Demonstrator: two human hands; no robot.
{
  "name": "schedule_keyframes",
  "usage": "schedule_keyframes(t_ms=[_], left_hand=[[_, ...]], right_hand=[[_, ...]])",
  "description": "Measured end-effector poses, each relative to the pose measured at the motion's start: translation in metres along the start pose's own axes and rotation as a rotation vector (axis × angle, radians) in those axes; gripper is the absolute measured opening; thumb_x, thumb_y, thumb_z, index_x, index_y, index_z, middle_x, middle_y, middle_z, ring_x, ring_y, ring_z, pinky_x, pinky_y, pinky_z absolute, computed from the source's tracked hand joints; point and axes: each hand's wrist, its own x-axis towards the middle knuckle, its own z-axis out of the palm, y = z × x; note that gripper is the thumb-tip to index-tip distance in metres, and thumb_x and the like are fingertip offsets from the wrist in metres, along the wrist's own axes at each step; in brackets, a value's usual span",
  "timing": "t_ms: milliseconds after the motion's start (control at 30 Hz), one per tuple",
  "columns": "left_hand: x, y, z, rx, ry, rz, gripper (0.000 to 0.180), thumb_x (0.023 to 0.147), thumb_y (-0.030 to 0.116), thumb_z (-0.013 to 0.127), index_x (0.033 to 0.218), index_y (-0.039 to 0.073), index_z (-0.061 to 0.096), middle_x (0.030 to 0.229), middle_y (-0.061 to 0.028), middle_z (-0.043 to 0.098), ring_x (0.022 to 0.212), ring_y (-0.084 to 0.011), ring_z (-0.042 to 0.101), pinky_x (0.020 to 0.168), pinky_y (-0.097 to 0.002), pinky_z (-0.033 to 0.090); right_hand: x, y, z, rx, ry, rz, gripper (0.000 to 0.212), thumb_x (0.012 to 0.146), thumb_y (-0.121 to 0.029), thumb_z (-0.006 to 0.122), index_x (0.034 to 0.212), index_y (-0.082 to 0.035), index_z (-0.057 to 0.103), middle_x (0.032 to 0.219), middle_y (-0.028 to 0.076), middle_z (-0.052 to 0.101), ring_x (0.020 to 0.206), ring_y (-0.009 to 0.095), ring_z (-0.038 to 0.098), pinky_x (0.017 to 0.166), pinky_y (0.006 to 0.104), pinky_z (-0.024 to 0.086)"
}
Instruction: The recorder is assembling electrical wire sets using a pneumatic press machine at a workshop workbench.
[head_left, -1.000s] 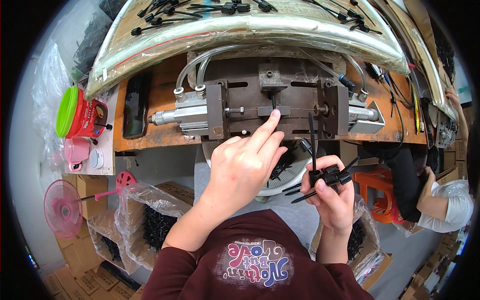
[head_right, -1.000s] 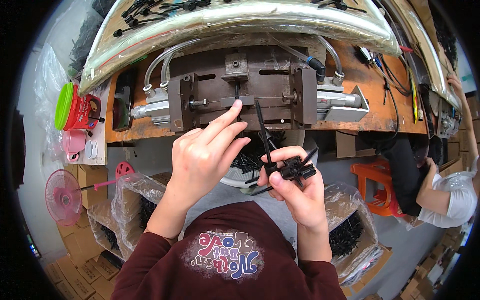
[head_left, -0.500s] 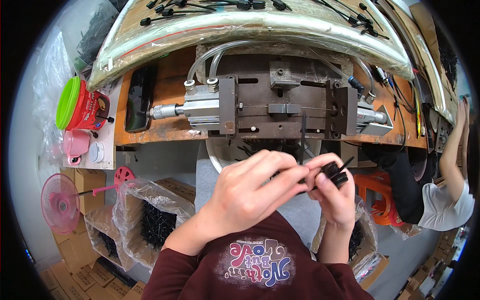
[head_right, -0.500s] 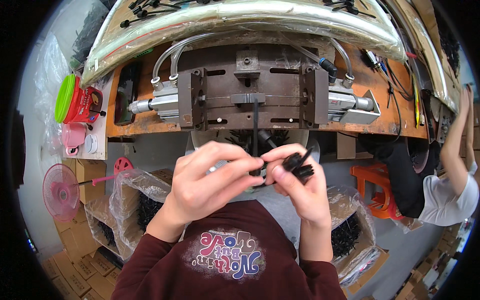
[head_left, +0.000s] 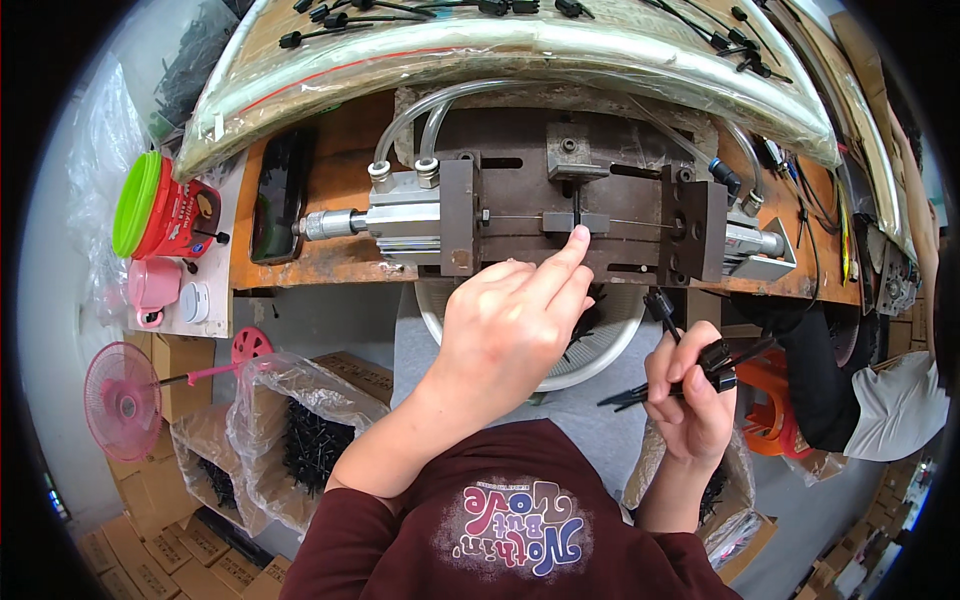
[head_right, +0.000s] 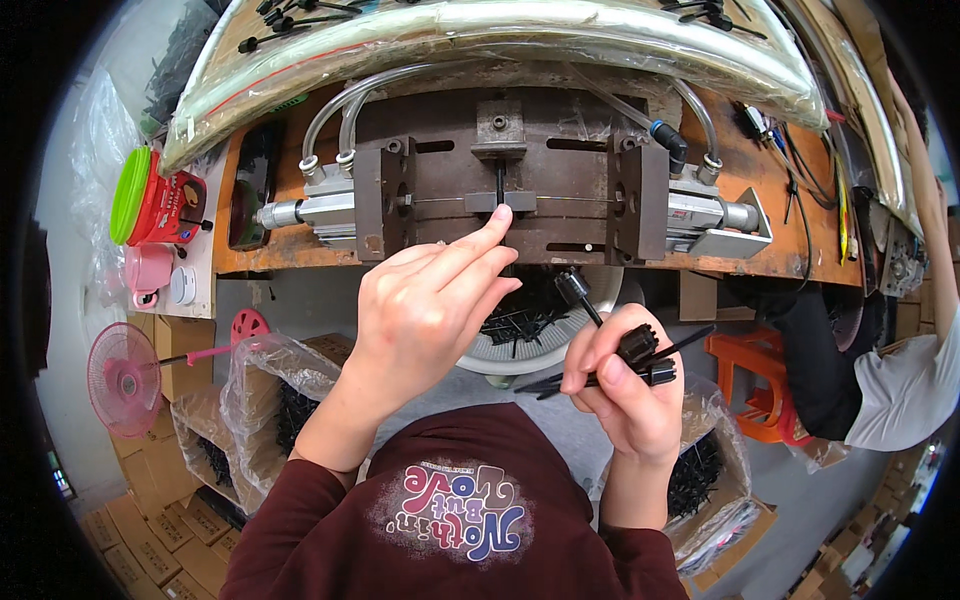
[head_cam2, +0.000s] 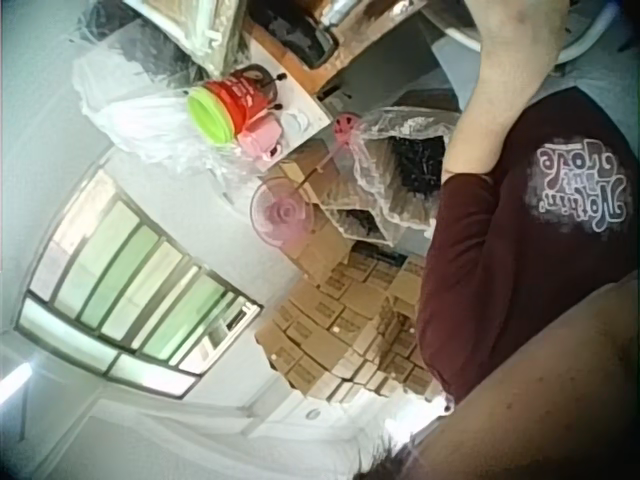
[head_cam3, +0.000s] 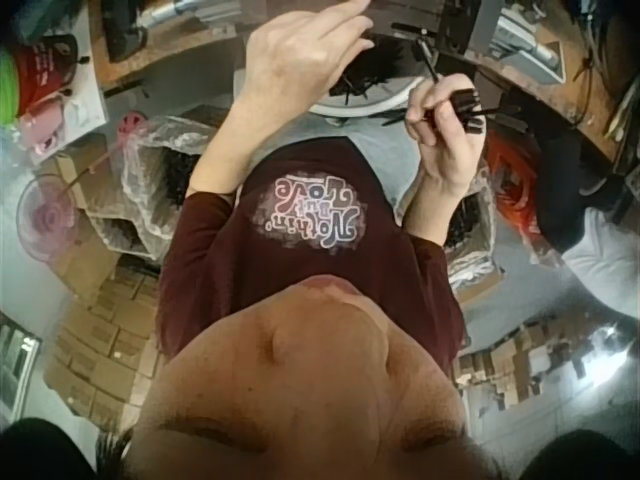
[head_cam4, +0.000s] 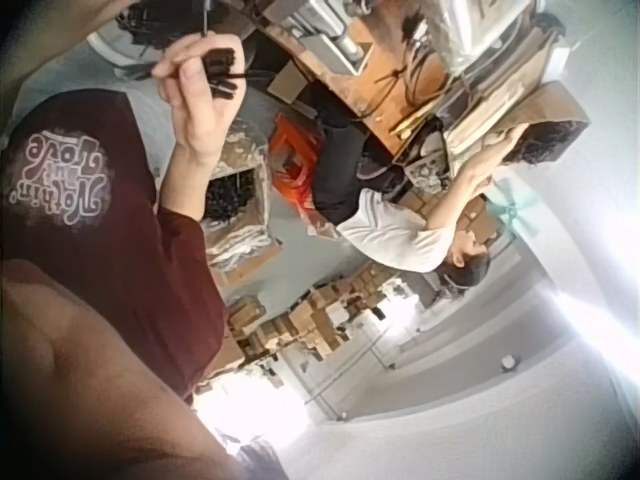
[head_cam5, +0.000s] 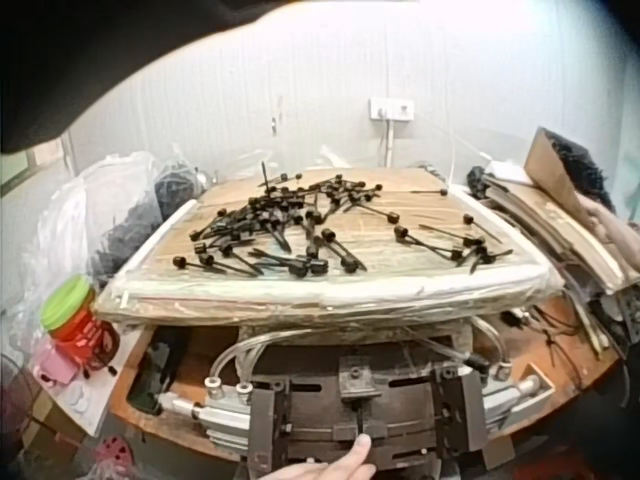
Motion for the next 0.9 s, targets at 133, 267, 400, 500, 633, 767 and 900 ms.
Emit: schedule_keyframes(t_ms=[133, 267, 400, 500, 633, 767, 900], left_hand=[[-0.002, -0.001, -0.003, -0.056, -0.043, -0.056, 0.023, 0.072, 0.013, 0.077, 0.091, 0.003, 0.069, 0.116, -0.0101, 0.067, 0.076, -0.0199, 0.068, 0.067, -0.0287, 0.053], [0.0, 0.006, -0.011, -0.575, -0.05, -0.181, 0.036, 0.073, 0.011, 0.077, 0.107, 0.003, 0.069, 0.117, -0.0121, 0.067, 0.078, -0.0197, 0.069, 0.069, -0.0287, 0.054], [-0.002, 0.004, -0.031, -1.023, -0.276, -0.21, 0.042, 0.069, 0.002, 0.079, 0.11, 0.0, 0.07, 0.103, -0.0157, 0.07, 0.081, -0.0203, 0.069, 0.069, -0.0289, 0.056], [-0.001, 0.004, -0.043, -1.205, -0.291, -0.227, 0.034, 0.066, -0.001, 0.079, 0.099, -0.001, 0.073, 0.095, -0.0165, 0.071, 0.08, -0.0222, 0.069, 0.067, -0.0297, 0.055], [-0.004, -0.002, -0.051, -1.255, -0.277, -0.171, 0.029, 0.062, -0.001, 0.081, 0.091, -0.001, 0.074, 0.088, -0.0146, 0.07, 0.076, -0.0211, 0.068, 0.065, -0.0277, 0.055], [-0.008, -0.004, -0.05, -0.921, -0.103, -0.175, 0.029, 0.06, 0.002, 0.083, 0.087, 0.001, 0.074, 0.09, -0.0125, 0.069, 0.076, -0.0186, 0.066, 0.066, -0.0278, 0.054], [-0.009, -0.003, -0.021, -0.32, 0.045, -0.094, 0.028, 0.063, 0.004, 0.079, 0.089, 0.001, 0.071, 0.106, -0.0108, 0.068, 0.084, -0.0208, 0.066, 0.072, -0.0304, 0.054]], right_hand=[[0.003, 0.003, -0.004, 0.127, -0.08, 0.034, 0.021, 0.092, -0.017, 0.059, 0.091, 0.001, 0.049, 0.075, 0.021, 0.058, 0.044, 0.003, 0.029, 0.041, 0.0194, 0.028], [0.003, 0.003, -0.004, 0.199, -0.136, 0.123, 0.022, 0.091, -0.017, 0.06, 0.091, 0.002, 0.05, 0.074, 0.021, 0.058, 0.043, 0.003, 0.028, 0.04, 0.0197, 0.027], [0.003, 0.005, -0.001, 0.235, -0.159, 0.171, 0.022, 0.085, -0.016, 0.064, 0.087, 0.003, 0.053, 0.069, 0.019, 0.058, 0.042, 0.007, 0.036, 0.039, 0.021, 0.027], [0.005, 0.005, 0.001, 0.205, -0.155, 0.106, 0.02, 0.079, -0.014, 0.067, 0.081, 0.004, 0.057, 0.067, 0.016, 0.057, 0.048, 0.015, 0.048, 0.042, 0.0244, 0.032], [0.005, -0.001, -0.011, 0.162, -0.121, 0.056, 0.022, 0.08, -0.015, 0.067, 0.085, 0.004, 0.057, 0.067, 0.015, 0.057, 0.048, 0.013, 0.046, 0.043, 0.0237, 0.033], [0.004, -0.008, -0.01, 0.136, 0.089, -0.01, 0.016, 0.091, -0.009, 0.06, 0.1, 0.003, 0.053, 0.081, 0.014, 0.054, 0.048, 0.004, 0.033, 0.045, 0.0189, 0.03], [0.007, -0.003, -0.009, -0.08, 0.165, -0.135, 0.016, 0.091, -0.009, 0.059, 0.097, 0.005, 0.055, 0.092, 0.015, 0.056, 0.054, 0.006, 0.039, 0.049, 0.02, 0.033]])
